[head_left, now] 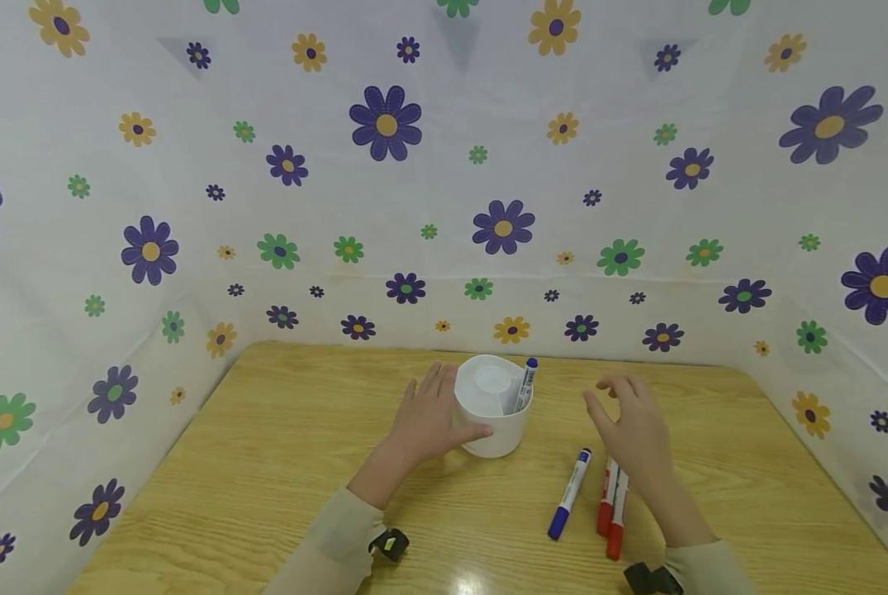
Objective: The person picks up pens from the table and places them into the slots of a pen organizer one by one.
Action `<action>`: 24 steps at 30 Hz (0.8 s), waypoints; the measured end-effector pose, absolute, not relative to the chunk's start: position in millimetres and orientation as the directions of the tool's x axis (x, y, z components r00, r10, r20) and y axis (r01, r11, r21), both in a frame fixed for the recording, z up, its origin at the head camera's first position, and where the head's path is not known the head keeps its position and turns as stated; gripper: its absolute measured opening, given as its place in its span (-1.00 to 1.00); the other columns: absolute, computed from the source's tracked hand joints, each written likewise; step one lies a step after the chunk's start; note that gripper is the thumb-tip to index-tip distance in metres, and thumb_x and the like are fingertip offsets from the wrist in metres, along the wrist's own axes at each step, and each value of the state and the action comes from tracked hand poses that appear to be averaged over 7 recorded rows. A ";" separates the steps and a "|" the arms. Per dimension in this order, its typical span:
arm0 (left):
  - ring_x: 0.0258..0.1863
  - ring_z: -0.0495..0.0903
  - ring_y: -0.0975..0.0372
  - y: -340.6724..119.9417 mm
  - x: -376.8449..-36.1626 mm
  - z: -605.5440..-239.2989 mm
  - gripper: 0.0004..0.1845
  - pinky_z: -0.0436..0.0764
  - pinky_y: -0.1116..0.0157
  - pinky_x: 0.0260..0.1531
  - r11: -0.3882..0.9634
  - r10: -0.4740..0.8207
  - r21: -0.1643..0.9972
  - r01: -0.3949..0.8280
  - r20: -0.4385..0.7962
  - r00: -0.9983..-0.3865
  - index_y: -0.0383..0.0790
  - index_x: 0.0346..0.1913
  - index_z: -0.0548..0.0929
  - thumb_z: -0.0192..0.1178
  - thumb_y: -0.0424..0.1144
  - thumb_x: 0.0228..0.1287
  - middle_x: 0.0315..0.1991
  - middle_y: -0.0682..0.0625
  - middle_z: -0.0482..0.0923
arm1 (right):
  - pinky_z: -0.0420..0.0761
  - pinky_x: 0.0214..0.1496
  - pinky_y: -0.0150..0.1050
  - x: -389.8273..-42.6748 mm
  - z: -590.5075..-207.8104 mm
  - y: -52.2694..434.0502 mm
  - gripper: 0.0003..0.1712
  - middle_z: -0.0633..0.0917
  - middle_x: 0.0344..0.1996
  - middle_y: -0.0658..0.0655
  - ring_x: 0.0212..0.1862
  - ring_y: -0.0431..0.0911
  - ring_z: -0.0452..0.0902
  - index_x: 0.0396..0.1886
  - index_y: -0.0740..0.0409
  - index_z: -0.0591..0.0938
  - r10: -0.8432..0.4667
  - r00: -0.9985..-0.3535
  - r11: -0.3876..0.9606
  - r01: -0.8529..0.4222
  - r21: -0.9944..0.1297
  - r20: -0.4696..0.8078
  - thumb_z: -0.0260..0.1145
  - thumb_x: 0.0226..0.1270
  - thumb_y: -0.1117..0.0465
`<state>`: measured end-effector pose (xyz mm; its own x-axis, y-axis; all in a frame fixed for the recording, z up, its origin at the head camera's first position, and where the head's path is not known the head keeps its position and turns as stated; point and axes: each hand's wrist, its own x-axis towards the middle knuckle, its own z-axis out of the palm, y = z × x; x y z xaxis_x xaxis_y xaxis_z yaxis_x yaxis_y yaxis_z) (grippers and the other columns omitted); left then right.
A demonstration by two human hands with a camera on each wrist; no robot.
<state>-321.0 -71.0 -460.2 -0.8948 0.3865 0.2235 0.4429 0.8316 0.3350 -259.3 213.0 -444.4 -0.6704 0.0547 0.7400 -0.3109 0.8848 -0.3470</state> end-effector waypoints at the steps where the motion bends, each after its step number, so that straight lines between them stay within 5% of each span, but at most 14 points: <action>1: 0.57 -0.03 0.04 -70.9 -320.2 -460.2 0.21 0.02 -0.17 0.49 0.832 0.385 0.336 0.441 0.223 -0.896 -0.21 0.51 0.01 0.16 0.53 -0.01 0.54 -0.13 0.08 | 0.42 -0.47 -0.28 -258.1 -446.8 217.0 -0.76 0.60 -0.29 0.23 -0.27 0.04 0.48 -0.25 0.30 0.63 0.047 -0.673 0.891 -0.306 -0.336 0.738 0.43 0.16 0.24; 10: 0.57 -0.04 0.04 -68.9 -313.7 -461.2 0.22 0.01 -0.17 0.49 0.836 0.377 0.338 0.433 0.220 -0.900 -0.21 0.51 0.01 0.15 0.54 -0.02 0.54 -0.12 0.08 | 0.48 -0.40 -0.14 -244.9 -469.0 253.4 -0.72 0.59 -0.28 0.25 -0.32 0.03 0.46 -0.28 0.29 0.60 0.025 -0.757 0.943 -0.198 -0.266 0.653 0.44 0.13 0.19; 18: 0.57 -0.03 0.03 -68.0 -313.9 -462.0 0.20 0.03 -0.18 0.48 0.835 0.373 0.342 0.432 0.225 -0.900 -0.20 0.51 0.03 0.16 0.53 -0.02 0.53 -0.13 0.10 | 0.50 -0.38 -0.04 -235.9 -470.9 275.7 -0.65 0.57 -0.27 0.31 -0.31 0.07 0.45 -0.28 0.27 0.57 0.035 -0.928 0.969 -0.060 -0.241 0.371 0.34 0.23 0.04; 24: 0.57 -0.03 0.04 -68.2 -313.8 -462.2 0.20 0.04 -0.18 0.48 0.837 0.370 0.338 0.429 0.229 -0.901 -0.20 0.50 0.03 0.17 0.53 -0.02 0.53 -0.12 0.10 | 0.51 -0.37 -0.02 -232.2 -469.4 281.5 -0.65 0.57 -0.37 0.24 -0.35 0.07 0.45 -0.39 0.25 0.57 -0.026 -0.972 0.984 -0.067 -0.166 0.232 0.33 0.24 0.02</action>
